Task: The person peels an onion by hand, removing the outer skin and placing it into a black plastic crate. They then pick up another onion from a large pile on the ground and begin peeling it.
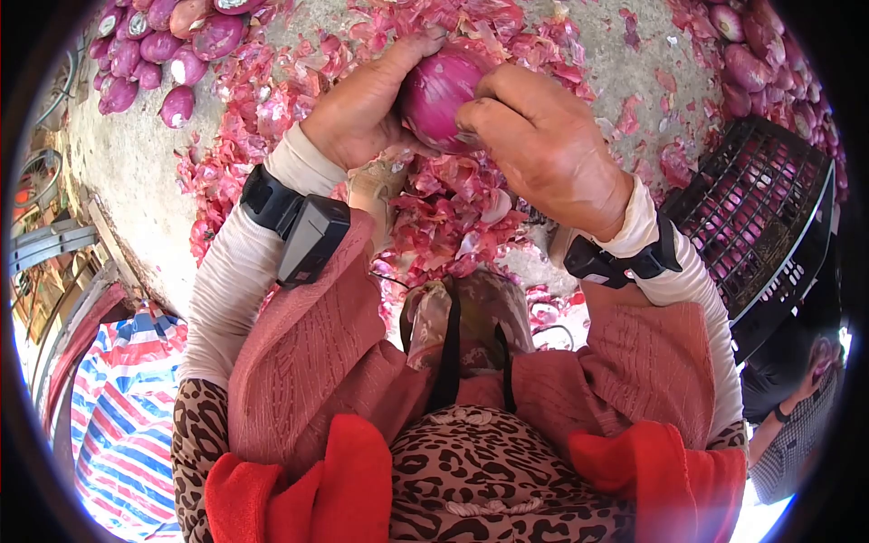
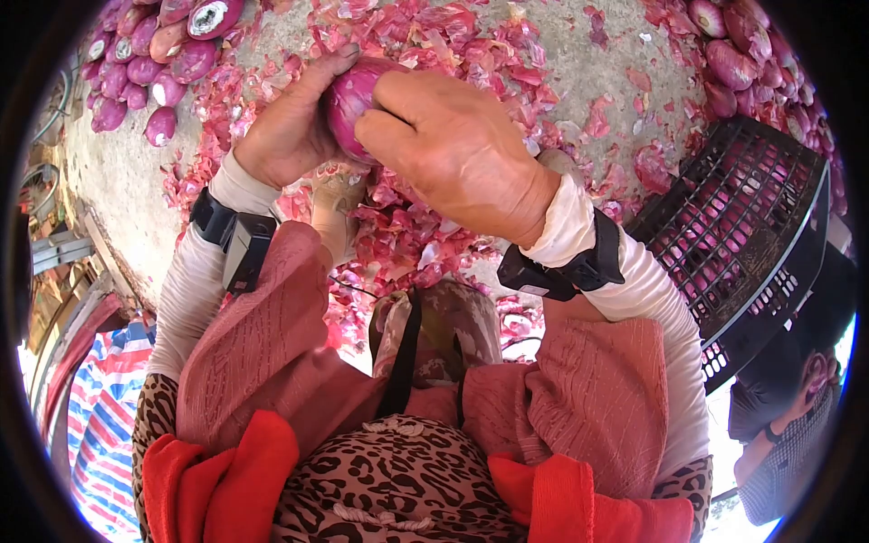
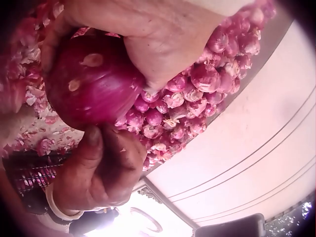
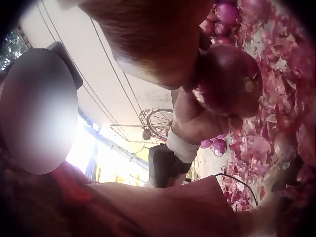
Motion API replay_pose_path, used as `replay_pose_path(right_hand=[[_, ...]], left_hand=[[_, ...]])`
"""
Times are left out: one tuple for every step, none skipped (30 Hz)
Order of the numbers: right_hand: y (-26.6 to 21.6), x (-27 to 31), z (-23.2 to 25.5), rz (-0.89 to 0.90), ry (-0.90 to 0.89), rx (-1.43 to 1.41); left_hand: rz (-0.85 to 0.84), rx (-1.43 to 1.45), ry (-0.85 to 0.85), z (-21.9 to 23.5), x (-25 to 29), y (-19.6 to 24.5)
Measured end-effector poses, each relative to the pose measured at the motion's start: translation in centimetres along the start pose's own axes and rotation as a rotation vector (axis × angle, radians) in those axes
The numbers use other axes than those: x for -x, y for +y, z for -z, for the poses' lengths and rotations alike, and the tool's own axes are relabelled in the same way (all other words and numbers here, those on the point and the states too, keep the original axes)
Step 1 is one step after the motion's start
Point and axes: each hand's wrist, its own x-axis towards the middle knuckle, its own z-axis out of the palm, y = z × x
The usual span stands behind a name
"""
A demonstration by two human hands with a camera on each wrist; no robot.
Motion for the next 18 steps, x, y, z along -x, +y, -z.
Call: replay_pose_path(right_hand=[[0.0,0.0,0.0,0.008,-0.009,0.026],[0.0,0.1,0.2,0.007,-0.009,0.027],[-0.1,0.2,0.5,-0.024,-0.065,0.018],[-0.1,0.4,0.7,-0.054,-0.121,0.009],[0.1,0.6,0.8,-0.054,-0.121,0.009],[0.3,0.9,0.9,-0.087,-0.118,-0.022],[0.5,1.2,1.0,-0.120,-0.116,-0.053],[0.8,1.4,1.1,-0.119,-0.116,-0.053],[1.0,1.6,1.2,-0.134,-0.088,-0.079],[1.1,1.7,1.3,-0.149,-0.059,-0.104],[1.1,1.6,1.3,-0.149,-0.059,-0.104],[1.1,1.5,1.4,-0.164,-0.065,-0.119],[1.1,1.5,1.5,-0.179,-0.070,-0.135],[1.2,1.5,1.5,-0.179,-0.070,-0.134],[1.4,1.5,1.4,-0.166,-0.043,-0.119],[1.6,1.5,1.4,-0.152,-0.016,-0.104],[1.7,1.6,1.4,-0.152,-0.015,-0.104],[1.8,1.9,1.6,-0.200,-0.025,-0.084]], left_hand=[[0.002,0.009,-0.001,0.1,-0.1,-0.1],[0.002,0.009,-0.003,0.1,-0.2,-0.2],[-0.001,0.024,-0.008,0.3,-0.3,-0.3],[-0.004,0.038,-0.012,0.3,-0.3,-0.3],[-0.005,0.038,-0.011,0.2,-0.1,-0.1],[0.011,0.068,0.006,0.0,0.2,0.2],[0.027,0.099,0.024,-0.1,0.3,0.4],[0.026,0.099,0.024,0.0,0.2,0.4],[-0.010,0.106,0.006,0.3,-0.1,0.3],[-0.046,0.112,-0.013,0.4,-0.3,0.2],[-0.047,0.112,-0.013,0.5,-0.4,0.1],[-0.055,0.107,-0.029,0.6,-0.5,0.0],[-0.063,0.101,-0.045,0.7,-0.5,0.0],[-0.063,0.100,-0.045,0.6,-0.4,0.0],[-0.032,0.125,-0.030,0.6,-0.3,0.1],[-0.002,0.150,-0.014,0.5,-0.2,0.1],[-0.002,0.149,-0.014,0.6,-0.1,0.1],[-0.006,0.162,-0.013,0.6,-0.1,0.1]])
